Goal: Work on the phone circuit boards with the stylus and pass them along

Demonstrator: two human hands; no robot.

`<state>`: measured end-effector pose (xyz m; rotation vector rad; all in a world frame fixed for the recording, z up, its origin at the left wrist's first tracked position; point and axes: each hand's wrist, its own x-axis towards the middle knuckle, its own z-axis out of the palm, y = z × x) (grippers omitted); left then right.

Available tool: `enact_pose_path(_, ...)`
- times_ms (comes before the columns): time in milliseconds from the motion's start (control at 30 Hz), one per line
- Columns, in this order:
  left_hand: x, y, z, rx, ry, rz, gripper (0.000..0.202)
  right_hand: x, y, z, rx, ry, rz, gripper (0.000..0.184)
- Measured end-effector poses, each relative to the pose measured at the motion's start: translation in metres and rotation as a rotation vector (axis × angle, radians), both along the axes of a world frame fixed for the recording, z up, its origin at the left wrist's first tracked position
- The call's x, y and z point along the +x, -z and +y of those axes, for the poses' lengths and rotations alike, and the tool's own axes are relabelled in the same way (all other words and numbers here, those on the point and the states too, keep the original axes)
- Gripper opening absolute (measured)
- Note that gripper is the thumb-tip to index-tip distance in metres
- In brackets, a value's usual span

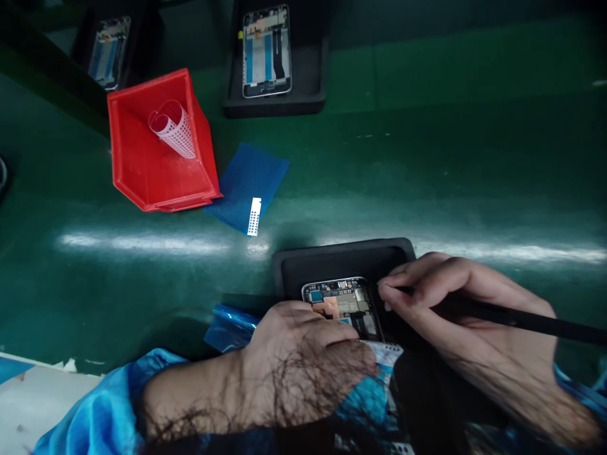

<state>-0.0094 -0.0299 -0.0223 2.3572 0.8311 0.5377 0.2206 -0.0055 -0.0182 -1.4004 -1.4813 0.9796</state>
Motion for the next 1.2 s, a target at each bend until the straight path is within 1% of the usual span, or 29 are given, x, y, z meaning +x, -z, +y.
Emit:
enact_pose_path(200, -0.001, -0.005, 0.004, -0.001, 0.014, -0.006, 0.014, 0.0, 0.001, -0.005, -0.012, 0.018, 0.002, 0.034)
enact_pose_path(300, 0.0, -0.005, 0.004, 0.016, -0.021, -0.047, 0.017, -0.002, 0.0, -0.005, -0.002, 0.022, -0.002, 0.033)
enact_pose_path(400, -0.001, -0.003, 0.001, 0.009, -0.055, -0.071, 0.015, -0.003, -0.001, -0.005, 0.021, 0.0, -0.011, 0.033)
enact_pose_path(600, -0.001, -0.002, 0.001, 0.005, -0.027, -0.052, 0.013, 0.001, 0.0, -0.006, 0.096, -0.063, -0.044, 0.033)
enact_pose_path(733, 0.0, -0.002, 0.001, -0.008, 0.011, 0.006, 0.007, 0.001, -0.001, -0.006, 0.085, -0.086, -0.039, 0.033)
enact_pose_path(900, 0.0, -0.001, 0.0, -0.003, 0.038, 0.018, 0.006, -0.001, 0.001, -0.005, 0.092, -0.091, -0.03, 0.033)
enact_pose_path(1000, 0.0, -0.002, 0.002, 0.014, 0.014, -0.012, 0.01, 0.001, 0.006, -0.005, 0.126, -0.1, -0.04, 0.034)
enact_pose_path(1100, 0.0, -0.003, 0.003, 0.012, -0.049, -0.085, 0.014, 0.004, 0.011, -0.006, 0.155, -0.114, -0.055, 0.034)
enact_pose_path(1200, -0.001, -0.001, 0.001, 0.018, -0.049, -0.084, 0.009, 0.003, 0.013, -0.006, 0.159, -0.124, -0.055, 0.033)
